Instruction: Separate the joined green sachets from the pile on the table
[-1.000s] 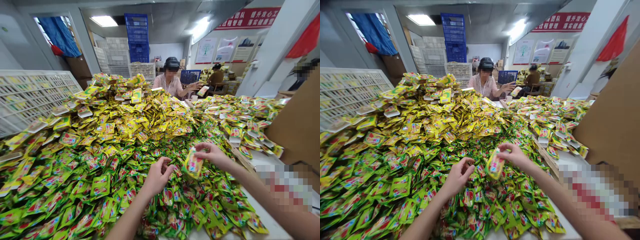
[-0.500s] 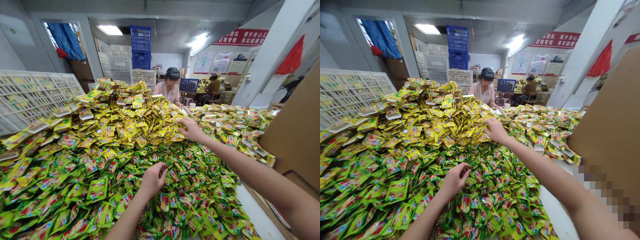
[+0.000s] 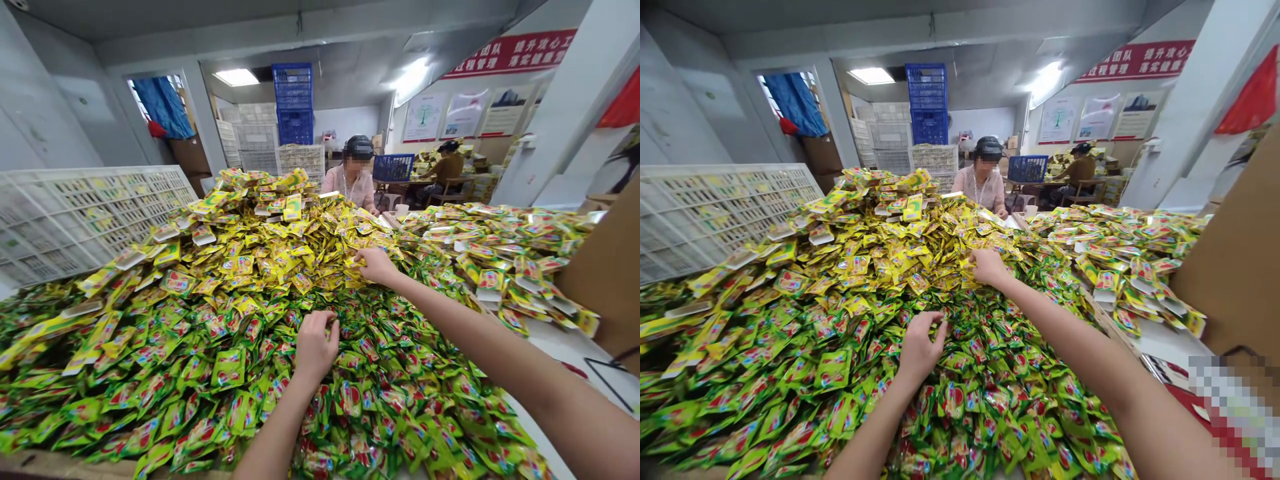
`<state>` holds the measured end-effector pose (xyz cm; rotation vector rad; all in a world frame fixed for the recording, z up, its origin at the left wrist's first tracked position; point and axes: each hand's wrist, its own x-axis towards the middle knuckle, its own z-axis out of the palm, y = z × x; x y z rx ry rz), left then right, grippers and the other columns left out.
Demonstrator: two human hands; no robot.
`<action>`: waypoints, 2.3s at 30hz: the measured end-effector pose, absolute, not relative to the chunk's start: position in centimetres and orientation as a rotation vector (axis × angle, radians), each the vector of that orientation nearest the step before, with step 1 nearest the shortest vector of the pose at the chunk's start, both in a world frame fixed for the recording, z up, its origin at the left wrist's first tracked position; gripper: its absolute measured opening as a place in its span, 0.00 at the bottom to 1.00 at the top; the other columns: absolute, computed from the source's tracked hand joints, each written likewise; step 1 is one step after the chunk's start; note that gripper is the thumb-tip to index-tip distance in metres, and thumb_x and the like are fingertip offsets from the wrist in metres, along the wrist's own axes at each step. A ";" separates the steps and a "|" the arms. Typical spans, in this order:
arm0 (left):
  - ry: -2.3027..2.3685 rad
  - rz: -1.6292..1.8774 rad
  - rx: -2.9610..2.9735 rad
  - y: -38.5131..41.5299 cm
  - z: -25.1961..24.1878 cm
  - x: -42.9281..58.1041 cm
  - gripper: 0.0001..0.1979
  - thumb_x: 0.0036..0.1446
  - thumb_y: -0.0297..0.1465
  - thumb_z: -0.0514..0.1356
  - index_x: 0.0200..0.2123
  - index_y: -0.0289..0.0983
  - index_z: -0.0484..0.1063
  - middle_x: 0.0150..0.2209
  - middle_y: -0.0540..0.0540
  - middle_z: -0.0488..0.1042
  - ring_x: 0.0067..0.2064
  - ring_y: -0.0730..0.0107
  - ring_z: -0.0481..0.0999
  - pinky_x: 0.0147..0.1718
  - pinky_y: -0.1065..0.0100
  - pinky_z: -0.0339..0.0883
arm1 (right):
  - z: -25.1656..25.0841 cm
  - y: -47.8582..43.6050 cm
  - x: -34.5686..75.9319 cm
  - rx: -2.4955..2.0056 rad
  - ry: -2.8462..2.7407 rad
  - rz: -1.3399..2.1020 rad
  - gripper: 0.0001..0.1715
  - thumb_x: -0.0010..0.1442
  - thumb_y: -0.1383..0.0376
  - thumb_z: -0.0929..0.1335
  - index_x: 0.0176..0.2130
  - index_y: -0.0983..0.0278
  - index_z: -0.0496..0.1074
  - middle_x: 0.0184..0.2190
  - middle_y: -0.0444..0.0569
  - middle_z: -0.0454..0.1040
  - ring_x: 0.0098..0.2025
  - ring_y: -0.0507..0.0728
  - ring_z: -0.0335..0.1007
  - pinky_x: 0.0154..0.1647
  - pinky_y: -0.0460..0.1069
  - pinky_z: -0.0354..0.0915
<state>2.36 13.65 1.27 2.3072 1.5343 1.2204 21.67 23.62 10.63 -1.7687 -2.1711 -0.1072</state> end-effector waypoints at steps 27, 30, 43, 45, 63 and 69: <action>1.338 1.076 1.955 12.5 5.4 0.7 0.12 0.59 0.39 0.51 0.36 0.37 0.67 0.21 0.54 0.64 0.23 0.72 0.65 0.21 0.73 0.58 | 4.1 9.3 20.7 -1.158 -0.926 1.094 0.29 0.37 0.47 0.75 0.33 0.62 0.70 0.32 0.47 0.77 0.33 0.57 0.76 0.31 0.51 0.73; 1.173 1.118 1.810 10.6 5.0 1.9 0.11 0.55 0.39 0.53 0.32 0.37 0.66 0.20 0.55 0.60 0.21 0.75 0.61 0.20 0.74 0.53 | 3.9 8.8 18.3 -1.085 -0.861 1.194 0.30 0.37 0.48 0.76 0.37 0.61 0.71 0.31 0.45 0.77 0.32 0.55 0.75 0.29 0.48 0.71; 0.897 0.911 1.398 10.7 2.2 2.9 0.17 0.46 0.45 0.62 0.25 0.37 0.64 0.19 0.56 0.61 0.22 0.77 0.60 0.22 0.74 0.56 | 2.5 8.1 17.9 -1.125 -1.027 1.357 0.25 0.39 0.48 0.75 0.28 0.65 0.72 0.23 0.43 0.74 0.25 0.51 0.67 0.27 0.46 0.65; 0.867 0.918 1.286 10.4 2.2 3.1 0.21 0.42 0.47 0.65 0.25 0.37 0.62 0.19 0.57 0.60 0.22 0.79 0.59 0.22 0.75 0.56 | 2.3 7.7 17.9 -1.123 -0.947 1.422 0.25 0.38 0.48 0.76 0.26 0.65 0.71 0.21 0.42 0.73 0.23 0.50 0.66 0.25 0.45 0.63; 2.617 1.347 1.692 28.6 13.1 -18.3 0.17 0.56 0.28 0.51 0.50 0.30 0.61 0.55 0.29 0.58 0.59 0.46 0.58 0.55 0.49 0.55 | -1.2 8.8 20.5 -1.515 -1.052 1.248 0.27 0.40 0.43 0.72 0.30 0.63 0.77 0.21 0.48 0.76 0.23 0.57 0.69 0.17 0.46 0.63; 2.777 1.046 1.378 29.9 12.2 -24.7 0.23 0.48 0.38 0.62 0.45 0.31 0.64 0.48 0.27 0.67 0.53 0.37 0.66 0.47 0.45 0.64 | -1.0 9.2 20.0 -1.523 -1.119 1.180 0.24 0.39 0.45 0.72 0.26 0.62 0.76 0.21 0.48 0.76 0.26 0.58 0.70 0.26 0.47 0.67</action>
